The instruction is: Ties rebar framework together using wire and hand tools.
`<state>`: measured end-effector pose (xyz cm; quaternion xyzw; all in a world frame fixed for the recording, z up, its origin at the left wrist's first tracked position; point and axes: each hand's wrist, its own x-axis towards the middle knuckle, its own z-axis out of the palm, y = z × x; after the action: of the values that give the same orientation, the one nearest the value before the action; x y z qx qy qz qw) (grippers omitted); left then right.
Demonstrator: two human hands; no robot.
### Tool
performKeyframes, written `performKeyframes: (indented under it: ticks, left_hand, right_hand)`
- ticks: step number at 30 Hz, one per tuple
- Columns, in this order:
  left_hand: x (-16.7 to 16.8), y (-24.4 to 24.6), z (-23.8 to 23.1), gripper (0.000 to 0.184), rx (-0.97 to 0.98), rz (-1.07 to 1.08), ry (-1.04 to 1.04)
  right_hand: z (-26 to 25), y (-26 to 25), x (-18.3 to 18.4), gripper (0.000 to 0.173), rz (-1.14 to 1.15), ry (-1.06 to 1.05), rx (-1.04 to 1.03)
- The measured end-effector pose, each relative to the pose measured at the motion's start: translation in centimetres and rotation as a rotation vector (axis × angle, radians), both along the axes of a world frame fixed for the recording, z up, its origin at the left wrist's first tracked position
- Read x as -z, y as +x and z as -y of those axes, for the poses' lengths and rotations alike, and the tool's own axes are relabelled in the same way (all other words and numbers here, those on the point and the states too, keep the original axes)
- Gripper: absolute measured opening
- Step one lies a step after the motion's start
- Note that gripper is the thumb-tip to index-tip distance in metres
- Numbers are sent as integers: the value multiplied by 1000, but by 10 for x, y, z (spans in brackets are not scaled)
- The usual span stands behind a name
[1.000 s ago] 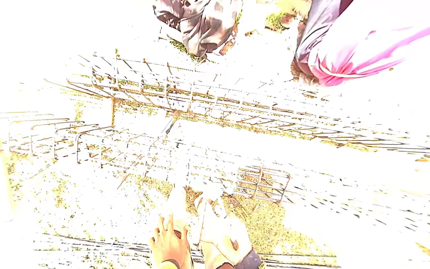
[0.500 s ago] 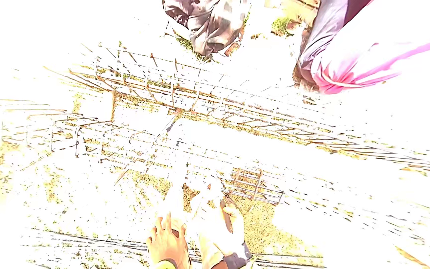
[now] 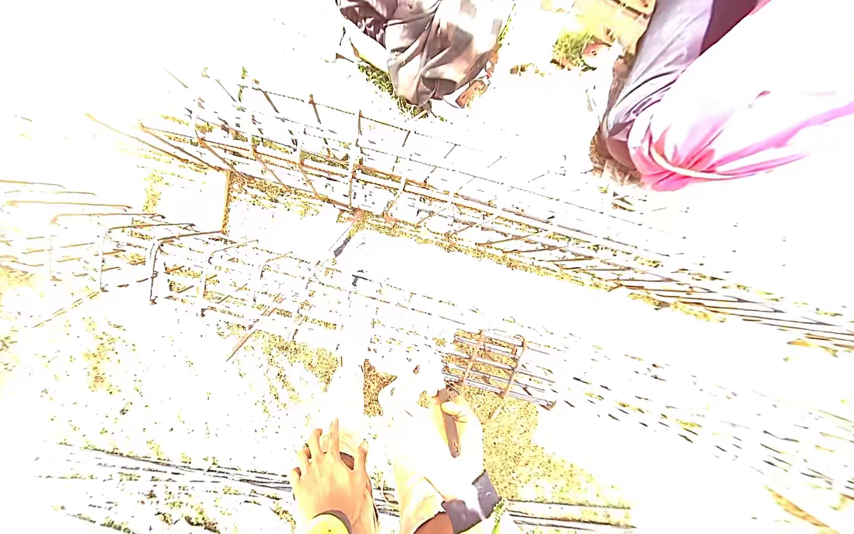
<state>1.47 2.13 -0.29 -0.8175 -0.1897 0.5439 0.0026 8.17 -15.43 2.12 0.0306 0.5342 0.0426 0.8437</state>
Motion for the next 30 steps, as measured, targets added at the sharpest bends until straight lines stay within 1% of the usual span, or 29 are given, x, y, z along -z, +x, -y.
performKeyframes:
  ticks: [2,5,8,11,16,18,21,22,23,24,27,28,29,30]
  left_hand:
    - [0,-1,0,81,7,2,1]
    - [0,0,1,81,9,11,2]
    - [0,0,0,81,10,3,3]
    - [0,1,0,81,14,-5,1]
    - [1,0,0,81,11,2,7]
    - [1,0,-1,81,6,-4,6]
    - [1,0,-1,82,1,-25,2]
    - [1,1,-1,82,-1,-21,-1]
    - [2,2,-1,81,-5,-16,-2]
    - [2,2,-1,81,-6,-11,0]
    - [1,3,0,80,-7,-20,-2]
    - [1,3,0,79,-9,-18,-4]
    - [1,4,0,79,-10,-17,-5]
    - [1,6,0,79,-16,-24,-9]
  right_hand:
    - [2,1,-1,13,20,15,-16]
    - [4,1,1,12,70,64,-7]
    - [4,1,-1,12,20,80,-50]
    - [-1,5,-3,8,-62,8,-103]
    - [-3,3,1,4,-77,-14,-109]
    - [-5,5,-4,7,-105,-13,-74]
    - [-2,4,-4,26,-115,66,-38]
    - [2,2,-4,35,-101,111,-64]
    - [9,1,-2,39,-65,173,-87]
    - [16,0,-2,39,-28,215,-120]
    - [40,5,-4,29,56,355,-225]
    - [49,8,-6,27,55,372,-299]
    - [58,12,-9,23,12,340,-422]
    - [65,19,-14,16,-85,244,-601]
